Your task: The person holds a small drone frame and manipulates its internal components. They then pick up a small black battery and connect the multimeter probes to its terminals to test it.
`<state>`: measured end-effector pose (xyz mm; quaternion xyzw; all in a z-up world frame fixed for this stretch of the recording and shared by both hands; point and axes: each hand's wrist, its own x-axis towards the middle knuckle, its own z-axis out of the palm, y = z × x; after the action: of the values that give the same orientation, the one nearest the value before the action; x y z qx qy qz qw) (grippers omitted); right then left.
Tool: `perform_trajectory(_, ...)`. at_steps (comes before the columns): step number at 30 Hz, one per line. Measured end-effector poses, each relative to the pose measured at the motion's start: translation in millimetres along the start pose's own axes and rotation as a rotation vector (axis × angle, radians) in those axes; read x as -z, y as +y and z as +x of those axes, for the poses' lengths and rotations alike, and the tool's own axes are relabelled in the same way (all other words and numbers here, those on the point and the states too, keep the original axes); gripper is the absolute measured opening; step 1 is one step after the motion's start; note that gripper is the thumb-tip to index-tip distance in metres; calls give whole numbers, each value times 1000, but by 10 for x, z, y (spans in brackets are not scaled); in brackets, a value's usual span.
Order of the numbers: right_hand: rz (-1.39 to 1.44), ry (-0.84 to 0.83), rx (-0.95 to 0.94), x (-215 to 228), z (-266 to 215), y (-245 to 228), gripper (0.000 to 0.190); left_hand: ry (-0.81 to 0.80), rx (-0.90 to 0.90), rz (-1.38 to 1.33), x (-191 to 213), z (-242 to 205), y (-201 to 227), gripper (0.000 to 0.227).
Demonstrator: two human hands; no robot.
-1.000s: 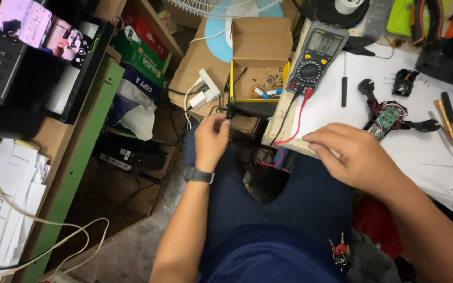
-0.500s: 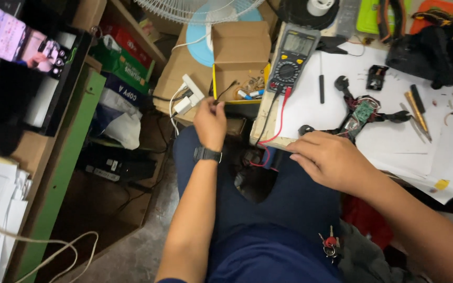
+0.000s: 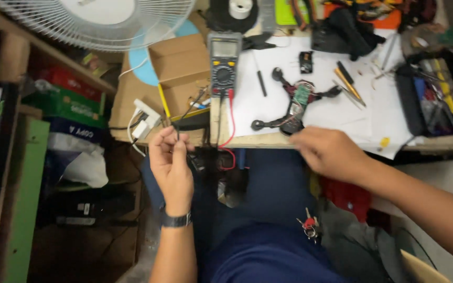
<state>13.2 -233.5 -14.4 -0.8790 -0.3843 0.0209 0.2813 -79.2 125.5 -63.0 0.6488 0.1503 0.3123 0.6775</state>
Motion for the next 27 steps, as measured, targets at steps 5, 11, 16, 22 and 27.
perform_trajectory(5, 13, 281, -88, 94, -267, 259, 19, -255, 128, -63, -297, -178, 455, 33)
perform_trajectory(11, 245, 307, -376, 150, -178, 445, 19, -490, -90, 262, -897, -272, 222, 35)
perform_trajectory(16, 664, 164, -736, 2, 21, 624, 34, -561, -254, 692, -1672, -242, 330, 31)
perform_trajectory(22, 703, 211, -750, -106, 34, 717, 36, -713, -242, 984, -2176, -270, 186, 64)
perform_trajectory(27, 807, 210, -774, -100, 39, 650, 41, -764, -170, 1034, -2217, -198, 106, 78)
